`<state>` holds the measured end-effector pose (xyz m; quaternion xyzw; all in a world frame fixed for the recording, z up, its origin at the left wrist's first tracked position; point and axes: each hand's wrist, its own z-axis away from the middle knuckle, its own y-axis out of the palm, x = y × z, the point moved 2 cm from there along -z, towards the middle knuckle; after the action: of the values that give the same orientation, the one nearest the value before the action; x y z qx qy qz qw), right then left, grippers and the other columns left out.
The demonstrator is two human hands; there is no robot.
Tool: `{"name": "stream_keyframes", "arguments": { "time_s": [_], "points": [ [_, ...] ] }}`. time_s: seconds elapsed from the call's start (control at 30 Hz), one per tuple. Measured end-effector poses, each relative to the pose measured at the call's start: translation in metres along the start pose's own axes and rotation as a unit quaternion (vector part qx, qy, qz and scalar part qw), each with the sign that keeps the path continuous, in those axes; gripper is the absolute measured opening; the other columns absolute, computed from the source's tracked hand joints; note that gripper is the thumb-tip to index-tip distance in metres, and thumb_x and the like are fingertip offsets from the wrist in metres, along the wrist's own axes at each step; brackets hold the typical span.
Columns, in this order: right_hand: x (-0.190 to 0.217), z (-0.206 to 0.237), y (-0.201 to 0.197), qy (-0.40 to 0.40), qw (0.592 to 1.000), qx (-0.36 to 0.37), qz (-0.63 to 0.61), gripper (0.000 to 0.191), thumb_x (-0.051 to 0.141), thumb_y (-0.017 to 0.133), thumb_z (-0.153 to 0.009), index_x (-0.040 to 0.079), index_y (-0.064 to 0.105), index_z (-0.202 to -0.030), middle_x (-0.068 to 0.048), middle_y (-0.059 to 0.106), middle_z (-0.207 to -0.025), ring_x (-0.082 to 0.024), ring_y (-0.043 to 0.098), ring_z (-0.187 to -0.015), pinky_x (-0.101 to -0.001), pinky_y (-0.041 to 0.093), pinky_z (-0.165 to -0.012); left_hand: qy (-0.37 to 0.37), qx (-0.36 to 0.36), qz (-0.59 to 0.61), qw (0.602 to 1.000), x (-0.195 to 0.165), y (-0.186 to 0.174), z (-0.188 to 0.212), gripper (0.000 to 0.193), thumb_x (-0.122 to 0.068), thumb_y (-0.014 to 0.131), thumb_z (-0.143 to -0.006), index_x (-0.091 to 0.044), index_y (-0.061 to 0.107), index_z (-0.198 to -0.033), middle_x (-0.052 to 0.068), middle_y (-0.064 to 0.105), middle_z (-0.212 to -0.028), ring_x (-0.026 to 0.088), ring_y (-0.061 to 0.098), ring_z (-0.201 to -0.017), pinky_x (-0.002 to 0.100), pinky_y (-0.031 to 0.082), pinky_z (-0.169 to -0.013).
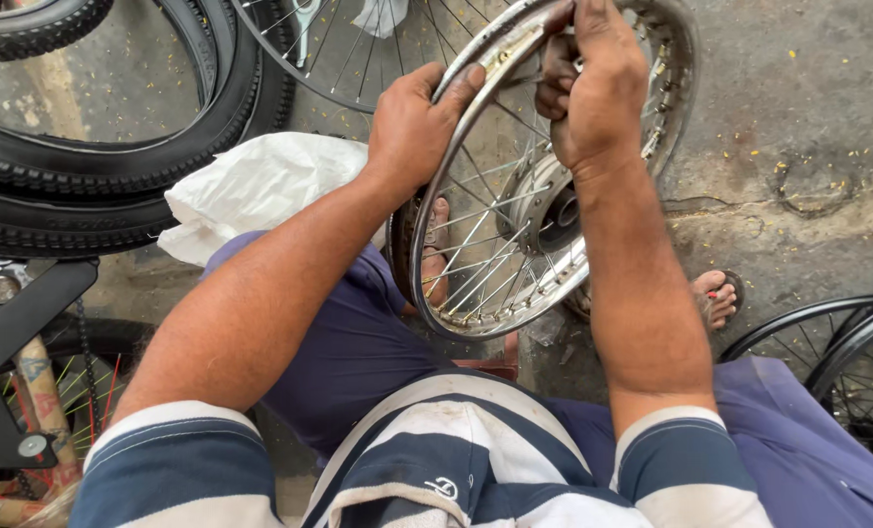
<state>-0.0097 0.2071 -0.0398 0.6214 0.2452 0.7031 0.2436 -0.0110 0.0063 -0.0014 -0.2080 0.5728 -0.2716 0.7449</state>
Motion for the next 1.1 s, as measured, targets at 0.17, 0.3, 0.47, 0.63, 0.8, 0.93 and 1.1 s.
{"name": "stream_keyframes", "arguments": {
  "time_s": [0.17, 0.3, 0.47, 0.63, 0.8, 0.93, 1.1],
  "points": [
    [0.006, 0.013, 0.004, -0.081, 0.996, -0.027, 0.037, 0.039, 0.041, 0.053, -0.119, 0.006, 0.057, -0.102, 0.0, 0.039, -0.068, -0.007, 0.028, -0.053, -0.0255, 0.022, -0.045, 0.034, -0.02, -0.017, 0.999, -0.001, -0.004, -0.004, 0.057, -0.061, 0.063, -0.093, -0.005, 0.069, -0.082, 0.011, 0.064, -0.065, 0.025, 0.059, -0.06, 0.042, 0.047, -0.06],
    [0.002, 0.007, -0.001, -0.038, 0.999, -0.014, 0.024, 0.037, 0.039, 0.053, -0.118, 0.005, 0.057, -0.104, 0.001, 0.04, -0.072, -0.008, 0.03, -0.057, -0.0252, 0.023, -0.048, 0.026, -0.009, -0.016, 0.999, -0.002, -0.001, -0.001, 0.058, -0.062, 0.062, -0.092, -0.005, 0.068, -0.08, 0.011, 0.064, -0.064, 0.025, 0.06, -0.059, 0.043, 0.047, -0.059],
    [0.004, -0.002, 0.004, 0.02, 0.999, -0.029, 0.012, 0.031, 0.035, 0.054, -0.114, 0.007, 0.058, -0.104, 0.001, 0.044, -0.071, -0.008, 0.033, -0.055, -0.0258, 0.028, -0.05, 0.018, -0.008, -0.015, 1.0, 0.0, 0.002, 0.0, 0.054, -0.056, 0.057, -0.097, -0.005, 0.067, -0.081, 0.011, 0.063, -0.064, 0.027, 0.061, -0.06, 0.044, 0.046, -0.06],
    [-0.035, 0.075, 0.056, -0.427, 0.639, -0.089, 0.634, 0.033, 0.033, 0.032, -0.11, 0.009, 0.055, -0.113, -0.013, 0.06, -0.101, -0.032, 0.061, -0.095, -0.0493, 0.051, -0.089, 0.032, -0.025, -0.026, 0.999, 0.004, 0.012, -0.004, 0.052, -0.05, 0.053, -0.103, -0.003, 0.066, -0.084, 0.017, 0.066, -0.074, 0.037, 0.062, -0.071, 0.048, 0.046, -0.067],
    [-0.049, 0.118, 0.034, -0.388, 0.841, -0.085, 0.368, 0.033, 0.045, 0.06, -0.103, 0.011, 0.06, -0.1, -0.004, 0.047, -0.082, -0.015, 0.045, -0.072, -0.0342, 0.037, -0.063, 0.073, -0.039, 0.016, 0.996, -0.006, 0.029, 0.003, 0.044, -0.045, 0.048, -0.104, -0.006, 0.066, -0.096, 0.022, 0.069, -0.089, 0.046, 0.063, -0.087, 0.053, 0.047, -0.076],
    [0.024, 0.136, -0.029, -0.273, 0.871, -0.275, 0.301, 0.04, 0.044, 0.066, -0.109, 0.005, 0.056, -0.102, 0.0, 0.044, -0.077, -0.009, 0.039, -0.063, -0.0261, 0.03, -0.056, 0.14, -0.015, 0.058, 0.988, -0.037, 0.04, 0.033, 0.038, -0.042, 0.052, -0.102, -0.006, 0.064, -0.104, 0.024, 0.069, -0.097, 0.049, 0.063, -0.092, 0.054, 0.048, -0.077],
    [0.073, 0.173, -0.03, -0.115, 0.937, -0.299, 0.141, 0.045, 0.047, 0.057, -0.106, 0.004, 0.061, -0.092, 0.003, 0.044, -0.063, -0.008, 0.04, -0.05, -0.0256, 0.035, -0.046, 0.206, 0.108, 0.077, 0.97, -0.071, 0.06, 0.111, 0.033, -0.037, 0.052, -0.104, -0.005, 0.058, -0.108, 0.027, 0.069, -0.093, 0.05, 0.061, -0.094, 0.058, 0.045, -0.08]
  ]
}}
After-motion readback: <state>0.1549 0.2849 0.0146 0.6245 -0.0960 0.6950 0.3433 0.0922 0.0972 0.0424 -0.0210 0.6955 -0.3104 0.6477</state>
